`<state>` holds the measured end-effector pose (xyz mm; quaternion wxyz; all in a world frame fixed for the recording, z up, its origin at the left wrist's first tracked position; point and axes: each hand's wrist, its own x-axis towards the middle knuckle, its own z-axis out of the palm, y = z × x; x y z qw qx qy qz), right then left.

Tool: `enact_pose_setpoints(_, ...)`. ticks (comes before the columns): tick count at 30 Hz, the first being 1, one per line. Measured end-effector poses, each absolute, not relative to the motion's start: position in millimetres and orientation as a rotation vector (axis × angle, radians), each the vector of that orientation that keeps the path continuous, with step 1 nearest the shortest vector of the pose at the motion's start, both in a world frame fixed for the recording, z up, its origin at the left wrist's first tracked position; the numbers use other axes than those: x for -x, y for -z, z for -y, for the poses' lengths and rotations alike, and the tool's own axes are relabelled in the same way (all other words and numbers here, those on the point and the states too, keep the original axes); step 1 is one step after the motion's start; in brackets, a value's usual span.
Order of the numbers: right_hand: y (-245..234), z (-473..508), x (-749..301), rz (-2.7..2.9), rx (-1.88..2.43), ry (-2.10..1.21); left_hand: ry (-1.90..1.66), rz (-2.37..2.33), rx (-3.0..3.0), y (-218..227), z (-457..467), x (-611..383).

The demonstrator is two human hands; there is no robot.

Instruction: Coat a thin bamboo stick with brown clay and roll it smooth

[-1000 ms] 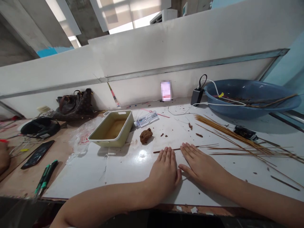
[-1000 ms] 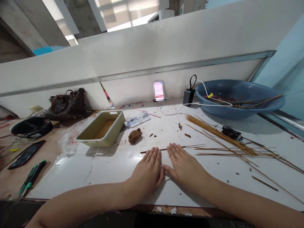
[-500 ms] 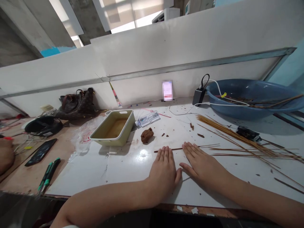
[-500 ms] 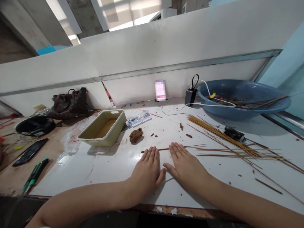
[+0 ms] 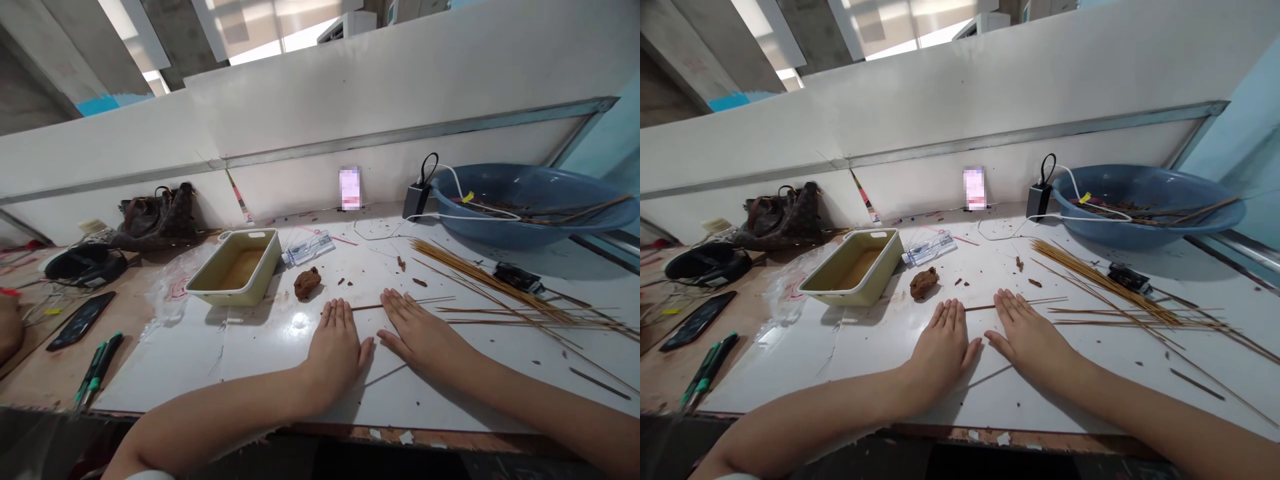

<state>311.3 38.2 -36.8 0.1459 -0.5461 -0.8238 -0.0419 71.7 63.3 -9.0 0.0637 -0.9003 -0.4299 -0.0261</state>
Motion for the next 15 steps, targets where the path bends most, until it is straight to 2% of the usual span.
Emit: enact_pose_setpoints(15,28.4,-38.3,-312.1,2.397,1.597,0.153,0.108,1.339,2.710,11.0,-66.6,-72.0)
